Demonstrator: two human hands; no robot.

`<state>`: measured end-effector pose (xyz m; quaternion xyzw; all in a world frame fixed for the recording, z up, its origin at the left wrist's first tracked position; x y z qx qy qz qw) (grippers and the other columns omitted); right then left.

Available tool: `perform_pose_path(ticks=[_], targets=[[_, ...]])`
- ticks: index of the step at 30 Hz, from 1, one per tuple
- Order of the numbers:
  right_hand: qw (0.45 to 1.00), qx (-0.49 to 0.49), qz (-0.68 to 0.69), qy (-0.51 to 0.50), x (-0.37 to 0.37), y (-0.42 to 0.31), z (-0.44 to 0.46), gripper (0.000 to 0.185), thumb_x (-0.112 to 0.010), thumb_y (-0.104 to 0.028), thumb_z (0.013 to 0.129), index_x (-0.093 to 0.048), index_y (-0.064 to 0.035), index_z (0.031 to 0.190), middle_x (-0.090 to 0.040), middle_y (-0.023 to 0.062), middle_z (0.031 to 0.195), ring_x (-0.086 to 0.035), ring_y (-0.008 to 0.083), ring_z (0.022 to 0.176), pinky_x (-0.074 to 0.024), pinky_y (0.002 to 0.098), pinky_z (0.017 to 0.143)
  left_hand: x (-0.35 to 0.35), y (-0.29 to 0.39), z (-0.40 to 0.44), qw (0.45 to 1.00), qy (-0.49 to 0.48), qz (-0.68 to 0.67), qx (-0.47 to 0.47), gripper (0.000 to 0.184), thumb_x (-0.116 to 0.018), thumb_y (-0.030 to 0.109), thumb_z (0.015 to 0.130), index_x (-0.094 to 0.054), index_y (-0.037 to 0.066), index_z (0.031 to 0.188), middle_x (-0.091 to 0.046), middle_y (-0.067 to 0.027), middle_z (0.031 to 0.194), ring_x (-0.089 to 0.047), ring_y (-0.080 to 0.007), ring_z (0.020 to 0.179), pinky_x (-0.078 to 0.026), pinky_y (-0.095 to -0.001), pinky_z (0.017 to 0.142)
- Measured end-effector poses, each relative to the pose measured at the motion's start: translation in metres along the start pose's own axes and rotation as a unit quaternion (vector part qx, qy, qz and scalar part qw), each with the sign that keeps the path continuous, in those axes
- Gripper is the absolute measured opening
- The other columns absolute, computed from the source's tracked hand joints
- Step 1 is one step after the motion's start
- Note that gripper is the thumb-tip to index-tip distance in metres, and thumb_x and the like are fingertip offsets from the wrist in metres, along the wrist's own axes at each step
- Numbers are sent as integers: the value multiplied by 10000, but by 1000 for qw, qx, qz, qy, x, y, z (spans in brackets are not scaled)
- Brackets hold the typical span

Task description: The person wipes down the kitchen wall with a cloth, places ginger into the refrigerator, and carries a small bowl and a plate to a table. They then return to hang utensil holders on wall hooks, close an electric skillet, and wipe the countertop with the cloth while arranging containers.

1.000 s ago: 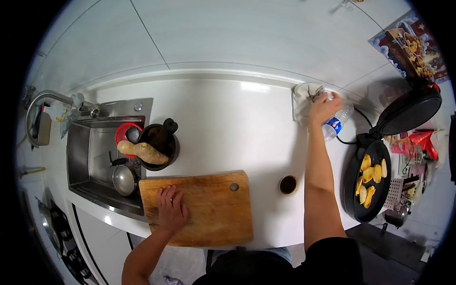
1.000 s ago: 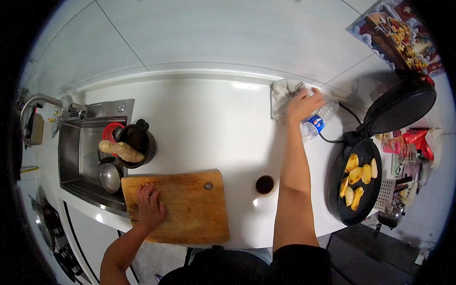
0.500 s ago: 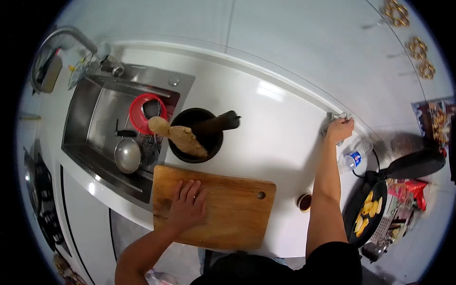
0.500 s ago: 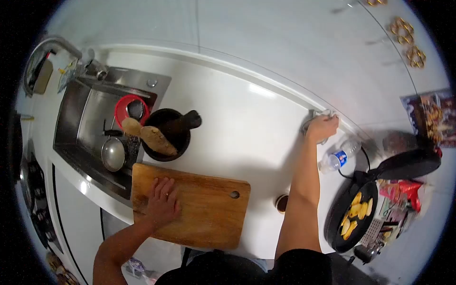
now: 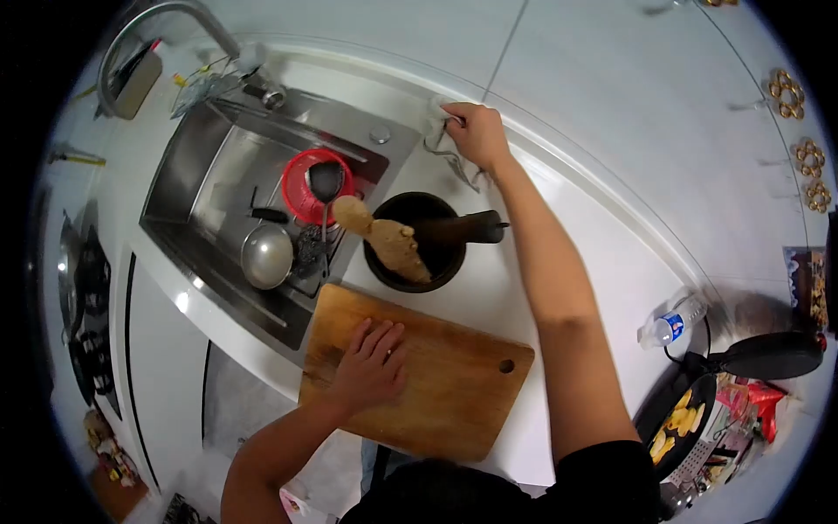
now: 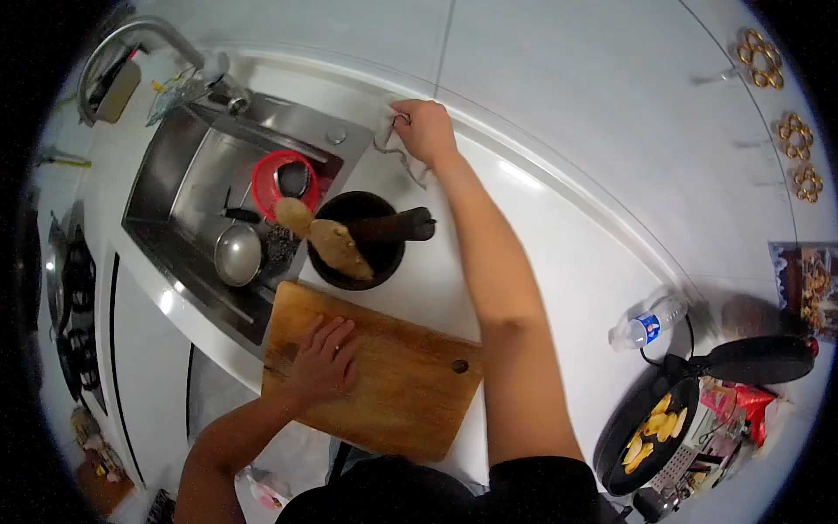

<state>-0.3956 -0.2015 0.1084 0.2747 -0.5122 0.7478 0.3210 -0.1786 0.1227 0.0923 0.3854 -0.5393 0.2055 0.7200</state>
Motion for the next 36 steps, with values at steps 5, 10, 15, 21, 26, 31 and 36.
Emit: perform_pose_path(ticks=[5, 10, 15, 21, 26, 31, 36], targets=[[993, 8, 119, 1, 63, 17, -7, 306, -626, -108, 774, -672, -41, 1069, -699, 141, 966, -672, 246, 883, -512, 334, 799, 12, -2, 3, 994, 26, -103, 35, 451, -671, 175, 752, -529, 52, 1162, -485, -189, 1226, -456, -388, 1166, -331, -525, 1059], [973, -129, 187, 33, 169, 75, -99, 245, -614, -65, 806, -528, -67, 1036, -624, 71, 892, -553, 93, 739, -457, 247, 642, 13, -10, -2, 941, 159, -250, 165, 610, -693, 84, 760, -389, 30, 1286, -435, -185, 1283, -514, -317, 1117, -449, -448, 932], [974, -224, -9, 39, 224, 141, -199, 348, -592, -223, 860, -559, -62, 1167, -647, 126, 1018, -607, 240, 848, -478, 347, 739, 32, -10, 66, 713, 222, -565, 351, 650, -603, 39, 836, -255, 90, 1382, -439, -156, 1292, -619, -255, 944, -549, -344, 725], [900, -199, -386, 39, 171, 172, -255, 634, -443, -567, 912, -378, -233, 1447, -240, 148, 1542, -210, 436, 1387, -149, 590, 1093, 35, -25, 103, 587, 118, -707, 376, 655, -497, 50, 873, -185, 221, 1422, -540, -159, 1167, -658, -303, 855, -595, -403, 671], [861, -337, -377, 53, 169, 162, -244, 590, -334, -535, 949, -342, -254, 1468, -226, 86, 1560, -154, 371, 1433, -81, 567, 1137, 30, -35, 106, 557, 84, -740, 368, 718, -467, -17, 816, -188, 232, 1429, -504, -162, 1238, -635, -371, 927, -588, -475, 703], [808, -421, -385, 145, 126, 137, -213, 566, -352, -423, 956, -368, -144, 1449, -276, 108, 1534, -240, 367, 1389, -182, 541, 1110, 32, -42, 107, 543, 114, -726, 407, 817, -444, -73, 741, -202, 250, 1452, -464, -153, 1283, -581, -390, 1012, -583, -496, 722], [924, -250, -229, 177, 69, 81, -180, 421, -526, -263, 891, -528, -46, 1252, -518, 138, 1276, -453, 312, 1204, -299, 516, 1027, 70, -22, 107, 578, 104, -708, 392, 784, -455, -54, 714, -273, 183, 1439, -474, -178, 1257, -590, -393, 964, -598, -452, 632]])
Point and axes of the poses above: each hand's wrist, its own z-axis towards the middle knuckle, its own x-axis out of the back of the hand, y = z × x, the point moved 2 cm from there along z, towards the middle knuckle
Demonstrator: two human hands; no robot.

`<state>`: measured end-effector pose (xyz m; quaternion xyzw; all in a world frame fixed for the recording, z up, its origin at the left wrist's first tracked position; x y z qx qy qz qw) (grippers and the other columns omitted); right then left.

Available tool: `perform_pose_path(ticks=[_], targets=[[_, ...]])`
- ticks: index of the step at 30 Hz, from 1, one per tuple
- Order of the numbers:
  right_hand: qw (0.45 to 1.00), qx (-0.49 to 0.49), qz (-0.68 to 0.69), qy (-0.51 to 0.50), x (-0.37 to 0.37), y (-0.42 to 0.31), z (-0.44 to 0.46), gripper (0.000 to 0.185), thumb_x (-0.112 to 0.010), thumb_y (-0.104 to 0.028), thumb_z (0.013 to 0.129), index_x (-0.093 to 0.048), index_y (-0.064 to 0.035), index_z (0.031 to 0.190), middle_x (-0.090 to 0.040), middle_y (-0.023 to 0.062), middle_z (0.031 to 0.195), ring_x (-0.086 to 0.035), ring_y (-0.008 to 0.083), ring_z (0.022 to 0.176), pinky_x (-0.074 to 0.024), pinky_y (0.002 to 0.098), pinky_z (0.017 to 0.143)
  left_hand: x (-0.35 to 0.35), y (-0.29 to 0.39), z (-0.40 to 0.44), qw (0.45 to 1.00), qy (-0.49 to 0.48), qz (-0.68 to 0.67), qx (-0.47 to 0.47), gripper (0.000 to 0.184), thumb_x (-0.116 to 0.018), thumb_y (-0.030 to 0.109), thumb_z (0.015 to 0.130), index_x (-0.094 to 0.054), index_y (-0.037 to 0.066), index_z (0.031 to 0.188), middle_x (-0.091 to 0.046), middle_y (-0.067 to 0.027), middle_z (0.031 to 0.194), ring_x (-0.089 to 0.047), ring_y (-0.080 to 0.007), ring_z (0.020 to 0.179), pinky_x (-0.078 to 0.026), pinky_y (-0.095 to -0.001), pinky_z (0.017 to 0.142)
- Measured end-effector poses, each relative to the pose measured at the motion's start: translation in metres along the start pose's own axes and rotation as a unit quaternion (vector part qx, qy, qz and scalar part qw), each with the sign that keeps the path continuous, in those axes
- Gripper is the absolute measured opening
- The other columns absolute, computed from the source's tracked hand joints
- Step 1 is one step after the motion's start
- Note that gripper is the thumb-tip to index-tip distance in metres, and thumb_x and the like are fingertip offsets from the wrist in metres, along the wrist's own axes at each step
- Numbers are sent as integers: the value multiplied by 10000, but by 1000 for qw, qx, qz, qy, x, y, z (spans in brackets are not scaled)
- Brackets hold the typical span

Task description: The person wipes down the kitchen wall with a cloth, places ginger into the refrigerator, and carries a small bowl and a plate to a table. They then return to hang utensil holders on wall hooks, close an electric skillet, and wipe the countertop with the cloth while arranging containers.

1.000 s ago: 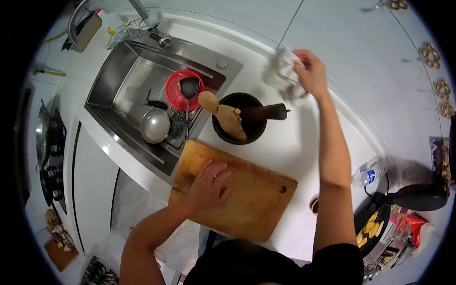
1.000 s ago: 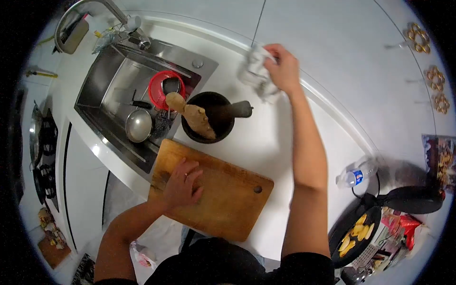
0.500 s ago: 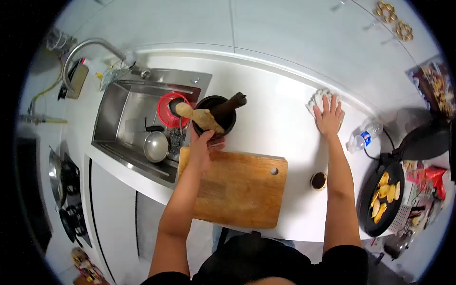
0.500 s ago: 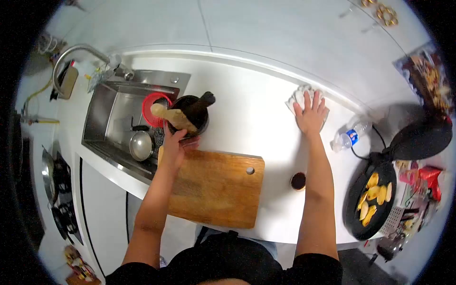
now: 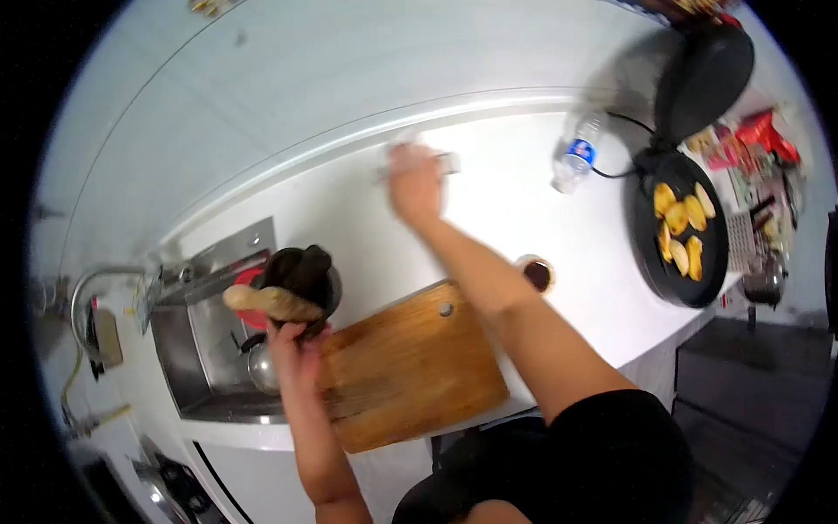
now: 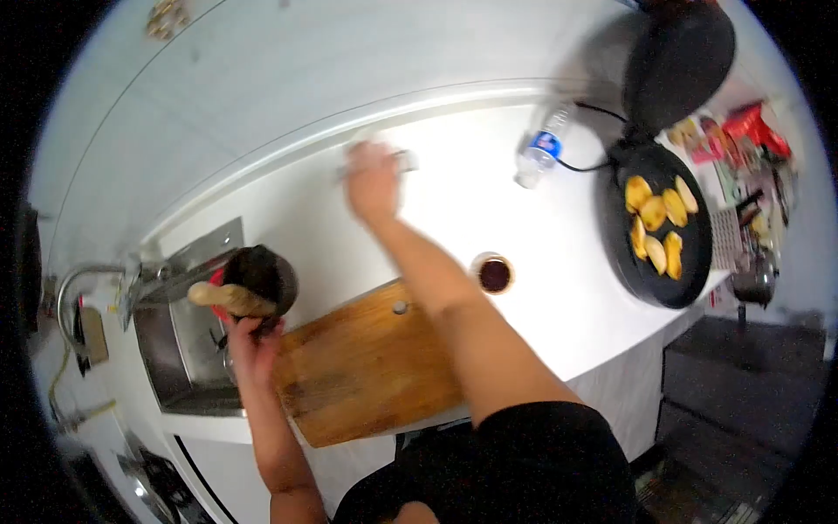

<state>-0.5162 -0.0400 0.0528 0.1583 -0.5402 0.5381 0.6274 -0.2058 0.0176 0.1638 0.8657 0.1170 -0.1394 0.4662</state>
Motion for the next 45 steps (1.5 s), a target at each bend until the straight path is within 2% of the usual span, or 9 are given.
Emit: perform_pose_path(ticks=[2, 4, 7, 14, 34, 36, 40, 43, 45], targets=[[979, 49, 33, -196, 22, -59, -7, 330, -563, -207, 863, -581, -47, 1151, -545, 136, 1188, -484, 272, 1161, -365, 469, 991, -43, 34, -20, 992, -100, 80, 2, 737, -451, -36, 702, -312, 112, 1410, -497, -197, 1232, -609, -396, 932, -602, -422, 601], [986, 112, 120, -19, -26, -70, -22, 331, -555, -168, 855, -576, -79, 1173, -545, 136, 1175, -501, 268, 1134, -394, 421, 974, -105, 46, -47, 978, -143, 154, -20, 636, -495, 19, 696, -367, 51, 1318, -560, -213, 1116, -643, -349, 788, -587, -413, 576], [947, -49, 305, -88, 9, -62, -27, 373, -556, -167, 861, -540, -83, 1224, -545, 138, 1201, -508, 268, 1117, -392, 384, 977, -177, 27, -62, 945, -257, 199, 38, 635, -505, 16, 698, -374, 44, 1319, -559, -206, 1130, -649, -347, 829, -598, -407, 595], [880, -125, 434, 143, 50, -54, -42, 239, -539, -185, 904, -602, 0, 1042, -610, 159, 1023, -527, 348, 1002, -408, 456, 867, -327, -145, -105, 825, -449, 262, 219, 744, -449, -62, 712, -277, 153, 1402, -519, -144, 1218, -624, -297, 937, -600, -405, 612], [851, -186, 458, 177, 88, -5, -70, 256, -553, -127, 887, -589, -5, 1110, -612, 159, 1053, -534, 345, 1012, -397, 438, 885, -340, -274, -141, 777, -465, 294, 304, 841, -443, -93, 766, -115, 259, 1456, -459, -159, 1324, -628, -346, 1009, -583, -487, 768], [853, -190, 456, 166, 84, -4, -68, 269, -552, -122, 885, -587, -3, 1124, -614, 167, 1049, -537, 353, 1006, -397, 447, 885, -337, -268, -141, 756, -463, 309, 344, 925, -524, -44, 848, 75, 242, 1491, -380, -205, 1391, -633, -393, 977, -568, -505, 805], [876, -139, 400, 230, 62, 17, -46, 206, -599, -132, 864, -612, -2, 1023, -602, 195, 964, -536, 369, 956, -414, 471, 850, -323, -202, -138, 759, -492, 357, 234, 988, -655, 91, 859, 104, 31, 1490, -100, -206, 1524, -636, -292, 974, -554, -384, 811], [953, -65, 89, 282, 50, 63, -8, 216, -597, -250, 874, -598, -37, 911, -600, 138, 896, -548, 317, 853, -414, 470, 767, -263, -121, -136, 769, -459, 388, -217, 731, -637, 31, 813, -243, -4, 1428, -362, -195, 1387, -570, -301, 1075, -516, -373, 877], [957, -227, 34, 178, 72, 87, 18, 343, -524, -341, 920, -604, -34, 1050, -604, 130, 1083, -537, 309, 1014, -398, 471, 831, -191, -96, -115, 709, -356, 452, -408, 597, -634, 11, 783, -388, 10, 1327, -441, -193, 1310, -539, -323, 1105, -481, -395, 908]])
Point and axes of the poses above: each hand's wrist, its own z-axis towards the middle knuckle, its own x-axis out of the back of the hand, y = z × x, the point moved 2 cm from there along z, towards the middle knuckle
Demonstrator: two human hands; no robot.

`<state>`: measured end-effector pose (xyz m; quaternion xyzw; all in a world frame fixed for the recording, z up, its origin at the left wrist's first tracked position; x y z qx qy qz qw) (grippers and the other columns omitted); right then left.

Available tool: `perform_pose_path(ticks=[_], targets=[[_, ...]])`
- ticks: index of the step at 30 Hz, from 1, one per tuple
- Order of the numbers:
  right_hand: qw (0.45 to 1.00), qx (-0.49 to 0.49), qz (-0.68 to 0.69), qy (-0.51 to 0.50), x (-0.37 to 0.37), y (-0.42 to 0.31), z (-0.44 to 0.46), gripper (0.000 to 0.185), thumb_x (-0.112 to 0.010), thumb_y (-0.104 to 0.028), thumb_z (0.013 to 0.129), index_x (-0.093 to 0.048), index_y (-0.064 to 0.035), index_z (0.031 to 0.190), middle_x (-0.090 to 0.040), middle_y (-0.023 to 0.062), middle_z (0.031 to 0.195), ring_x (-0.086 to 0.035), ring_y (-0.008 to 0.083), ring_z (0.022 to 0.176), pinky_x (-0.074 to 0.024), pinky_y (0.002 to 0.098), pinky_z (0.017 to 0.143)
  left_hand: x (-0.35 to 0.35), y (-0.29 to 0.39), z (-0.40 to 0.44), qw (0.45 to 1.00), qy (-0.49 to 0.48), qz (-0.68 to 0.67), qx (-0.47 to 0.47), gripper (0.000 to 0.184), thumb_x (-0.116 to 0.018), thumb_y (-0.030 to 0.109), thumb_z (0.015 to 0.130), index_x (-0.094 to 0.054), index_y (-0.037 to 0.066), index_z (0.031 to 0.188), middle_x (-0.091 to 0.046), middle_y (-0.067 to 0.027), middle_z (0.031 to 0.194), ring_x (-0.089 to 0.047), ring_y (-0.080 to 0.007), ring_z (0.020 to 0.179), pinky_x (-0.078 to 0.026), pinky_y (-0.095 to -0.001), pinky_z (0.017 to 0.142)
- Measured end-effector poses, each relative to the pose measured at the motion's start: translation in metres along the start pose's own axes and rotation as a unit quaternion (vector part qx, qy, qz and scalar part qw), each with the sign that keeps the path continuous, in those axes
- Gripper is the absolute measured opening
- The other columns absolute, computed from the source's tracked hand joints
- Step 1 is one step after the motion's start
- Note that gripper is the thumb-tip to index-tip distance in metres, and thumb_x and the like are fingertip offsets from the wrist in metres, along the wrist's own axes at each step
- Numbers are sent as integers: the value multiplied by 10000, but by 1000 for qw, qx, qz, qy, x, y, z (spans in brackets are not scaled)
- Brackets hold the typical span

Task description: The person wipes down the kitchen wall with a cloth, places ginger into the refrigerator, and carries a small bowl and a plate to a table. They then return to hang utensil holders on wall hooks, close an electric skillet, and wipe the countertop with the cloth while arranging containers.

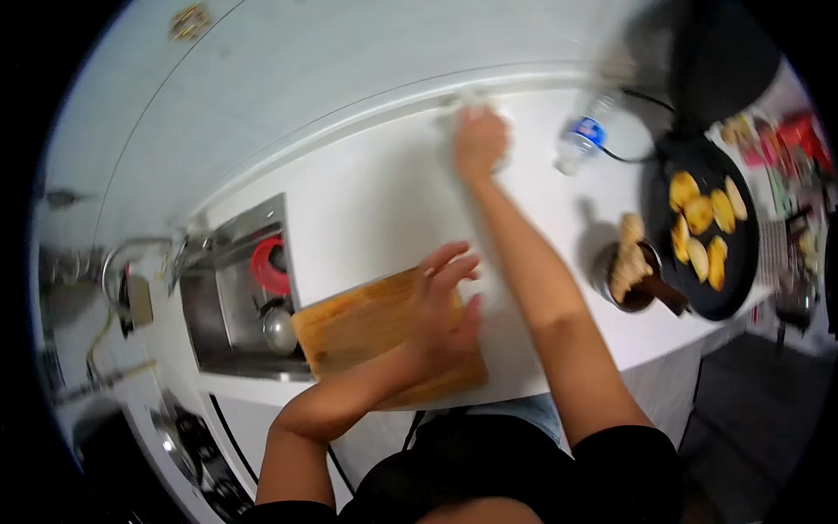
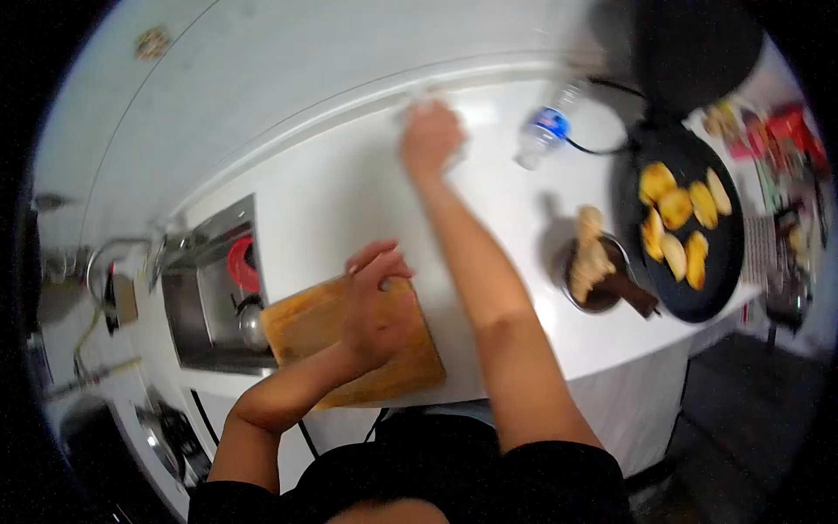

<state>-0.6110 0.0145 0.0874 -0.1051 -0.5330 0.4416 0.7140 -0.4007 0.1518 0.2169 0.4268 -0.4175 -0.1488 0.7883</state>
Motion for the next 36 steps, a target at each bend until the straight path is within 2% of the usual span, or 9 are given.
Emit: perform_pose_path(ticks=[7, 15, 18, 21, 24, 26, 32, 35, 36], targets=[[961, 70, -236, -126, -13, 34, 33, 720, -404, -551, 910, -340, -81, 1452, -256, 160, 1533, -164, 388, 1423, -102, 560, 1135, 111, -134, -208, 916, 98, 357, 155, 525, -693, 108, 731, -502, 9, 1210, -474, -212, 1272, -461, -405, 1159, -394, -495, 972], [957, 43, -234, -168, -49, -57, -35, 535, -423, -352, 914, -448, -35, 1345, -401, 116, 1442, -384, 320, 1294, -310, 519, 1017, 129, -156, -238, 911, 173, 287, 240, 562, -695, 215, 708, -512, 10, 1198, -373, -237, 1370, -374, -444, 1229, -356, -527, 1014], [949, 202, -218, -108, -114, -142, -124, 443, -451, -270, 904, -508, -25, 1269, -496, 132, 1318, -471, 307, 1183, -373, 488, 936, 137, -152, -230, 925, 156, 271, 218, 519, -704, 237, 699, -542, 21, 1142, -379, -230, 1360, -372, -444, 1236, -365, -537, 1009], [955, 249, 32, -161, -148, -238, -205, 337, -536, -71, 793, -600, -70, 1124, -620, 154, 1104, -556, 315, 1068, -415, 465, 924, 140, -157, -227, 943, 149, 232, 188, 521, -707, 247, 701, -541, 26, 1143, -389, -226, 1347, -371, -439, 1238, -362, -538, 1012], [828, 313, 226, -406, -157, -308, -259, 434, -558, 4, 744, -603, -111, 1160, -619, 149, 1135, -542, 339, 1103, -406, 457, 963, 140, -163, -229, 947, 142, 224, 180, 502, -708, 260, 722, -544, 27, 1135, -405, -213, 1304, -371, -429, 1236, -355, -543, 1018], [838, 303, 280, -358, -125, -312, -255, 454, -539, 28, 738, -599, -110, 1166, -612, 161, 1151, -534, 351, 1113, -398, 449, 984, 138, -166, -234, 949, 137, 222, 175, 488, -706, 265, 731, -546, 29, 1128, -406, -207, 1294, -369, -425, 1237, -348, -547, 1024], [942, 199, 146, -228, -68, -158, -120, 440, -549, -9, 747, -633, -120, 1164, -592, 135, 1245, -517, 309, 1175, -404, 413, 1006, 143, -168, -236, 951, 154, 208, 171, 451, -692, 272, 746, -553, 36, 1104, -402, -195, 1298, -355, -407, 1253, -324, -554, 1050], [951, 246, -186, -18, -50, -44, -89, 367, -539, -178, 806, -645, -134, 1155, -591, 137, 1249, -525, 321, 1180, -446, 450, 955, 147, -164, -236, 956, 148, 182, 176, 421, -680, 261, 756, -555, 37, 1090, -405, -192, 1297, -348, -399, 1266, -312, -558, 1059], [939, 251, -227, -62, -42, -62, -100, 383, -522, -193, 814, -627, -105, 1172, -585, 151, 1254, -524, 328, 1183, -432, 455, 970, 149, -162, -236, 957, 148, 174, 178, 413, -678, 258, 758, -555, 37, 1085, -406, -192, 1297, -345, -398, 1271, -308, -561, 1061]])
Point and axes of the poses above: each hand's wrist, its own z-axis towards the middle knuckle, its own x-axis out of the back of the hand, y = z × x, the point moved 2 cm from there along z, towards the middle knuckle
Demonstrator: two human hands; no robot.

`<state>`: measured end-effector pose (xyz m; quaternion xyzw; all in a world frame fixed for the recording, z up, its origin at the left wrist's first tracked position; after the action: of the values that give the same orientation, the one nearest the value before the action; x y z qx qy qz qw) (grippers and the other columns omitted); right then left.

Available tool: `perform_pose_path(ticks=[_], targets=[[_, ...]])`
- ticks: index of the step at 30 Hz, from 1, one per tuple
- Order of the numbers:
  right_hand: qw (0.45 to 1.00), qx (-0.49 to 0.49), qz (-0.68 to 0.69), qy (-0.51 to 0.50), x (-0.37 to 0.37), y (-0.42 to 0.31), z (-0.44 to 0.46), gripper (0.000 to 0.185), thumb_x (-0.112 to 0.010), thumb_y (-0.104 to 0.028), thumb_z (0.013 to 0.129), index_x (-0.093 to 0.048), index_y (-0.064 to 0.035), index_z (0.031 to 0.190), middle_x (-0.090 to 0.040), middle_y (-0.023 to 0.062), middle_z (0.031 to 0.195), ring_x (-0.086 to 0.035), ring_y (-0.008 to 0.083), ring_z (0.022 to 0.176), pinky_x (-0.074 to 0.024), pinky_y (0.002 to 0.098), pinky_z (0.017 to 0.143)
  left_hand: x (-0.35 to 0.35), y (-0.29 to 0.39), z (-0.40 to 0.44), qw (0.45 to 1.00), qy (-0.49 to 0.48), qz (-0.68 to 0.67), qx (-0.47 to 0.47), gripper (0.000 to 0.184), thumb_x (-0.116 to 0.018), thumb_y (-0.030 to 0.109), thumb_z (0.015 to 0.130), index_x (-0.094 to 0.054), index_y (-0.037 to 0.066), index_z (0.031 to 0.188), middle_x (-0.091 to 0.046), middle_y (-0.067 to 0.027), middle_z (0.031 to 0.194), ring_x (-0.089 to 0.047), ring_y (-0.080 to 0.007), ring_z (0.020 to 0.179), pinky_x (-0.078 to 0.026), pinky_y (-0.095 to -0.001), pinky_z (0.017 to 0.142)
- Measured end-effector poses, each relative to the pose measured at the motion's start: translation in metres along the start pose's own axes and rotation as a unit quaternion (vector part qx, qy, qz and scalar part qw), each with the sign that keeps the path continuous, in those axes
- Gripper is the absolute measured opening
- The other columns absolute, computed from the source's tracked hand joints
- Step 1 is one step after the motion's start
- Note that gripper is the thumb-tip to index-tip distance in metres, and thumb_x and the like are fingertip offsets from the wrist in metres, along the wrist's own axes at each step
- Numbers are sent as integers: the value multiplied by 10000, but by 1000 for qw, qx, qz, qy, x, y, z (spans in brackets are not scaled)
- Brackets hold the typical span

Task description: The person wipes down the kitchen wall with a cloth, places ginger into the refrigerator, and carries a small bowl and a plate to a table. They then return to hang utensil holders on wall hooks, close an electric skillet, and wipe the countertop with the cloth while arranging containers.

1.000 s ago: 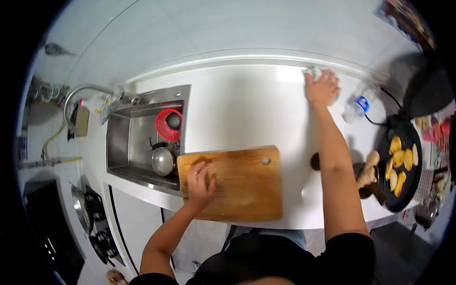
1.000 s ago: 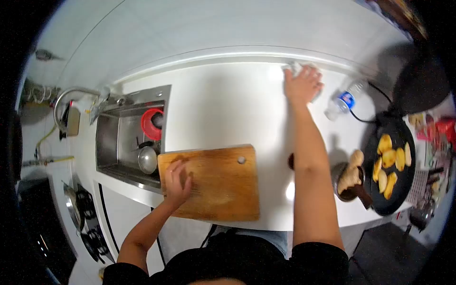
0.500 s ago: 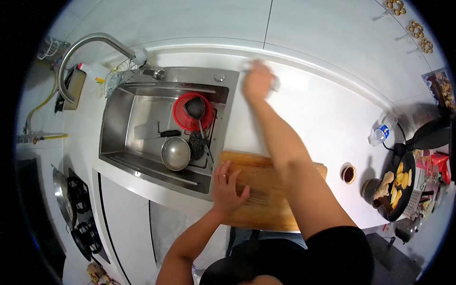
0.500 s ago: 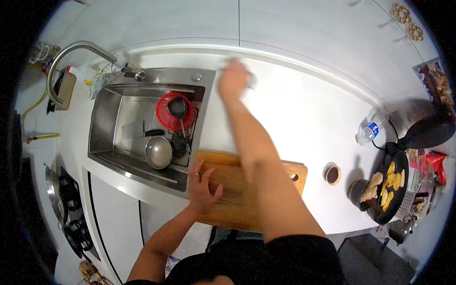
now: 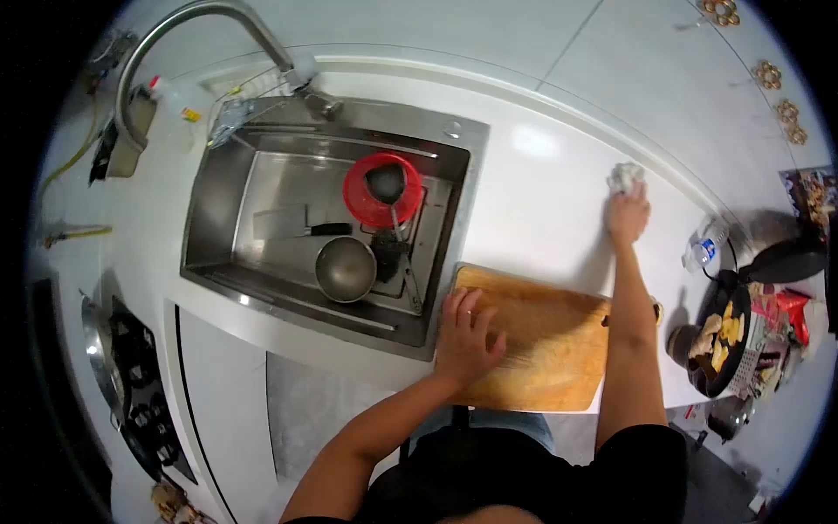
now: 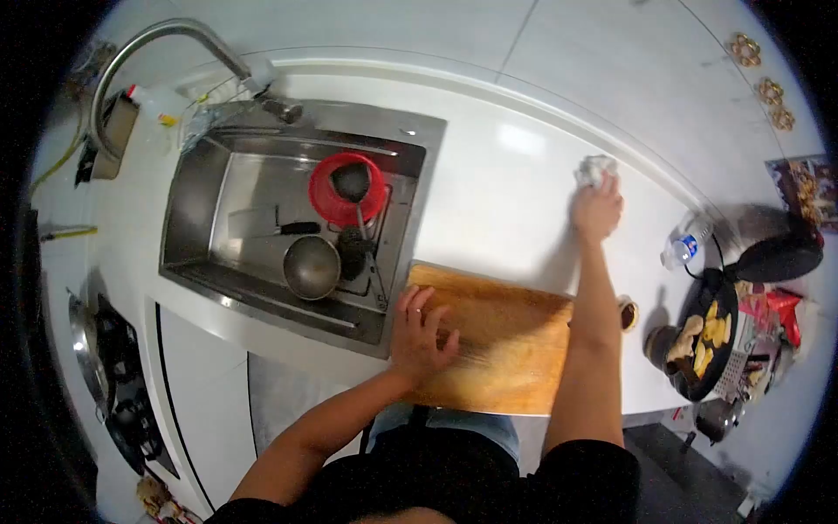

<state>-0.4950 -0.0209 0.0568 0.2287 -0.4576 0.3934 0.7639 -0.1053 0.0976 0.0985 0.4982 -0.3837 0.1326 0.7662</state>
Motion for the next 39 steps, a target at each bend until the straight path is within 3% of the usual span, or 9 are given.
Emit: perform_pose_path(ticks=[3, 11, 13, 19, 23, 27, 30, 34, 39], targets=[[997, 31, 60, 33, 5, -83, -20, 416, -491, -113, 809, -574, 22, 1194, -566, 180, 1275, -524, 329, 1185, -400, 470, 991, -3, 1, 1, 1000, -8, -5, 2, 391, -675, 247, 760, -557, 42, 1072, -408, -190, 1292, -344, -400, 1271, -299, -565, 1067], [814, 117, 482, -302, 77, -281, -85, 512, -684, -52, 694, -585, -123, 1192, -600, 145, 1156, -524, 351, 1130, -420, 438, 932, -12, -2, 1, 998, 14, -12, -55, 399, -670, 170, 734, -549, 67, 1100, -468, -173, 1239, -414, -407, 1212, -293, -550, 1046], [858, 134, 472, -149, 98, -250, -84, 483, -691, -140, 730, -589, -125, 1202, -579, 136, 1208, -500, 322, 1175, -380, 450, 976, 1, 19, 6, 995, 17, 39, -86, 285, -628, 162, 807, -557, 34, 1051, -469, -193, 1237, -437, -386, 1163, -325, -535, 991], [907, 179, 374, -76, 163, -93, -88, 490, -689, -312, 760, -590, -144, 1210, -503, 143, 1314, -449, 326, 1232, -331, 519, 993, -9, -2, -9, 992, 1, 67, -108, 341, -618, 167, 834, -529, 25, 1131, -451, -193, 1264, -411, -367, 1205, -269, -544, 1033], [979, -50, 185, 73, 209, 106, -93, 435, -645, -138, 732, -594, -110, 1163, -560, 143, 1219, -493, 334, 1141, -381, 508, 923, -3, 4, -22, 996, 34, -84, 22, 360, -593, 60, 806, -519, 19, 1156, -429, -185, 1293, -373, -366, 1232, -343, -477, 1026], [979, -147, -126, 56, 236, 274, -110, 519, -696, -248, 746, -527, -113, 1218, -613, 180, 1112, -573, 309, 1032, -379, 485, 892, -6, 42, -30, 993, 78, 84, 7, 325, -583, 42, 819, -543, 1, 1139, -420, -197, 1310, -390, -353, 1232, -391, -420, 985], [963, -204, -42, -169, 227, 323, -112, 671, -769, -334, 693, -491, -137, 1271, -679, 124, 951, -626, 294, 929, -357, 452, 915, -27, 99, -37, 988, 79, 119, 56, 313, -590, 68, 831, -563, 12, 1138, -410, -209, 1334, -408, -353, 1235, -362, -432, 1008], [967, -156, 127, -155, 246, 347, -99, 565, -719, -320, 722, -527, -113, 1211, -681, 124, 754, -653, 294, 757, -435, 403, 827, -80, 196, -24, 994, 89, 59, 28, 282, -594, 75, 830, -577, 32, 1108, -440, -199, 1311, -409, -354, 1234, -344, -443, 1021], [837, -175, 500, 135, 316, 411, -75, 492, -787, -229, 777, -585, 20, 1150, -676, 100, 996, -661, 170, 883, -512, 269, 788, -110, 287, -18, 999, 40, 2, -19, 260, -589, 43, 806, -584, 20, 1065, -454, -199, 1275, -422, -355, 1212, -350, -461, 1009]])
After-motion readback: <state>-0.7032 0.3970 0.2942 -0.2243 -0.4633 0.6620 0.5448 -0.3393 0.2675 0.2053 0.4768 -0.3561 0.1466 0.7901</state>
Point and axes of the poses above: each hand's wrist, its own z-axis towards the middle knuckle, its own x-axis out of the back of the hand, y = z × x, the point moved 2 cm from there along z, towards the middle knuckle
